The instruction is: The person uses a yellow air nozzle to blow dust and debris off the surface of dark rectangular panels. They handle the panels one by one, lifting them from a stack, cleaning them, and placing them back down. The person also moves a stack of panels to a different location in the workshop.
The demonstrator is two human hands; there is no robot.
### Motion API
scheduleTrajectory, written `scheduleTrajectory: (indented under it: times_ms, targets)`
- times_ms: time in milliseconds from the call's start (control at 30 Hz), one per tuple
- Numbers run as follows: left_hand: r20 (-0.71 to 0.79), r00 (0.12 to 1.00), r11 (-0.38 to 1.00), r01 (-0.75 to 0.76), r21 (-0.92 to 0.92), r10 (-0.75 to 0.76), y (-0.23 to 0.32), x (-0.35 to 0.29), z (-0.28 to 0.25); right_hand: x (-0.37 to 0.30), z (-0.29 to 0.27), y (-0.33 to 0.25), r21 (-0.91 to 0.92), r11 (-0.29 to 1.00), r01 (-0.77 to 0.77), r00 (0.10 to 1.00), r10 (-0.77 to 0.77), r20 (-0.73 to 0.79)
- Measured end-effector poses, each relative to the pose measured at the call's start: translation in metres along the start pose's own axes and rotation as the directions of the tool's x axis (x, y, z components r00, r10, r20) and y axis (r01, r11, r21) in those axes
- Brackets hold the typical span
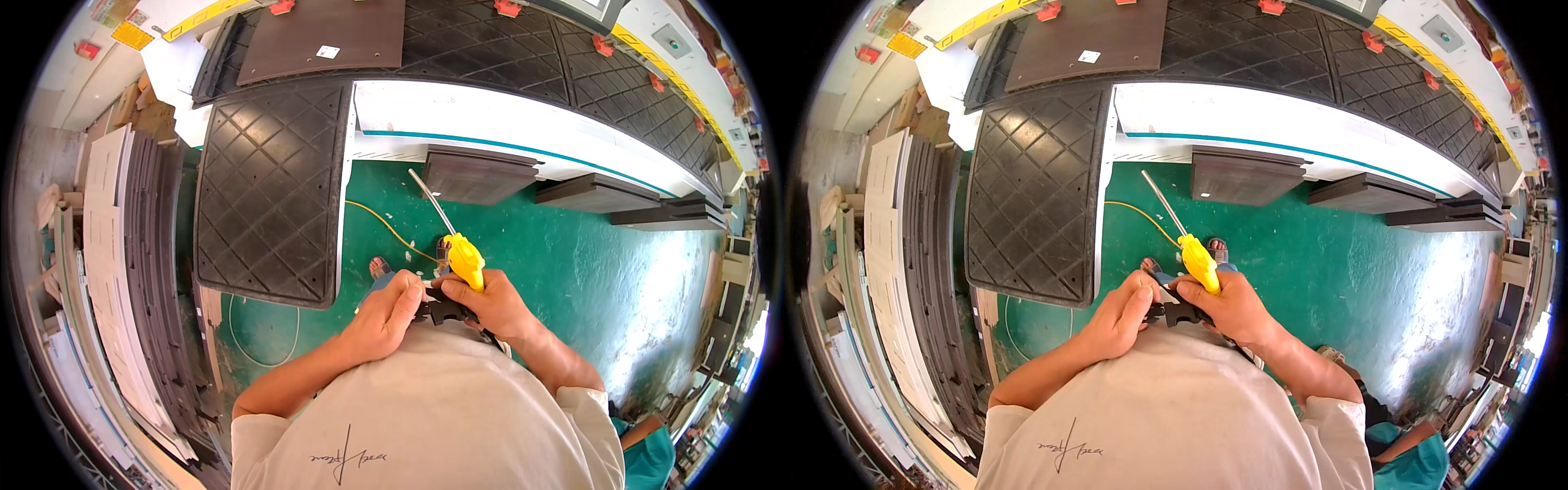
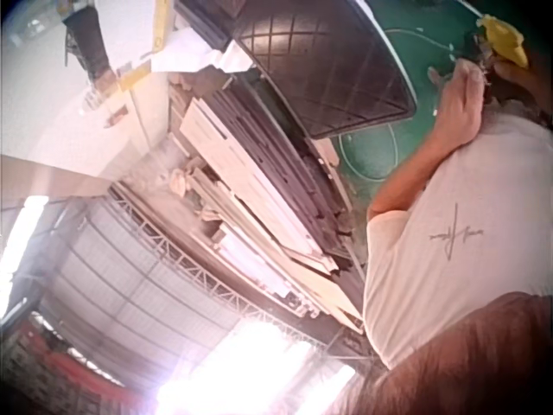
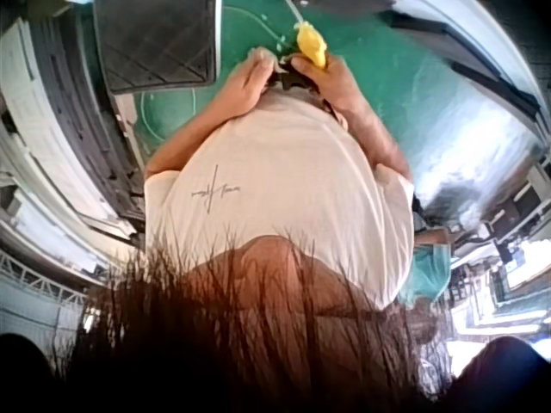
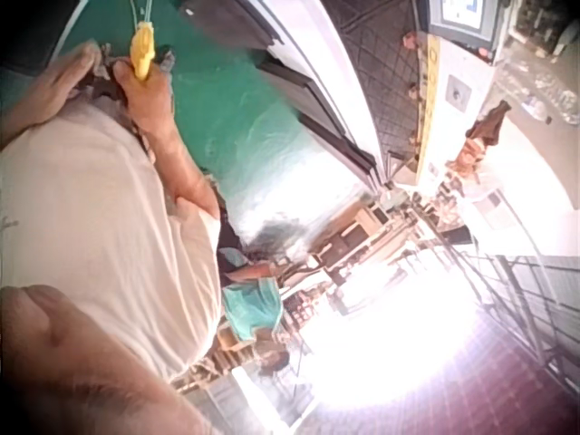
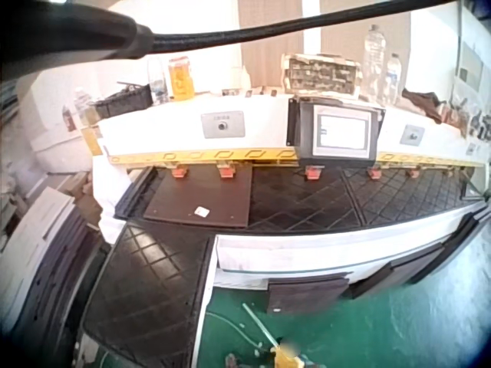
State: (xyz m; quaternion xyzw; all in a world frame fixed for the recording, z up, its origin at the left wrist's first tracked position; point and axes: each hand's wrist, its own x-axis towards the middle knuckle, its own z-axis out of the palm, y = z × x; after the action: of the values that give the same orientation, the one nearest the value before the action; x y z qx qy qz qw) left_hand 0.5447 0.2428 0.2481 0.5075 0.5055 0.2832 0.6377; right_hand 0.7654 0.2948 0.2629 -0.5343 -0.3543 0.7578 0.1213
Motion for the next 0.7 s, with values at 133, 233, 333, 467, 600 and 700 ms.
scheduleTrajectory:
  times_ms: [133,233,333,467,600,700]
  targets:
    - [-0.073,0.995,0.997,-0.063,0.048,0.067,-0.008,-0.004,0.007,0.004,0.000,0.003,0.070,0.997,-0.042,0.999,0.042,0.002]
    - [-0.099,0.992,0.996,-0.076,0.052,0.081,-0.011,-0.007,0.009,0.004,0.002,0.003,0.093,0.995,-0.047,0.999,0.046,0.016]
    - [-0.079,0.996,0.998,-0.045,0.038,0.048,-0.014,-0.009,0.011,0.004,0.004,0.004,0.085,0.996,-0.039,0.999,0.038,0.009]
    - [-0.035,0.999,0.995,0.000,0.096,0.003,-0.013,-0.010,0.013,0.007,0.010,0.014,-0.050,0.998,0.047,0.998,-0.049,-0.041]
    - [-0.004,0.999,0.962,0.052,0.268,-0.053,-0.019,-0.005,0.016,0.013,0.012,0.029,-0.228,0.965,0.126,0.987,-0.144,-0.065]
    - [0.029,1.000,0.972,-0.002,0.233,-0.004,-0.017,0.008,0.025,0.022,0.008,0.045,-0.197,0.966,0.166,0.976,-0.189,-0.104]
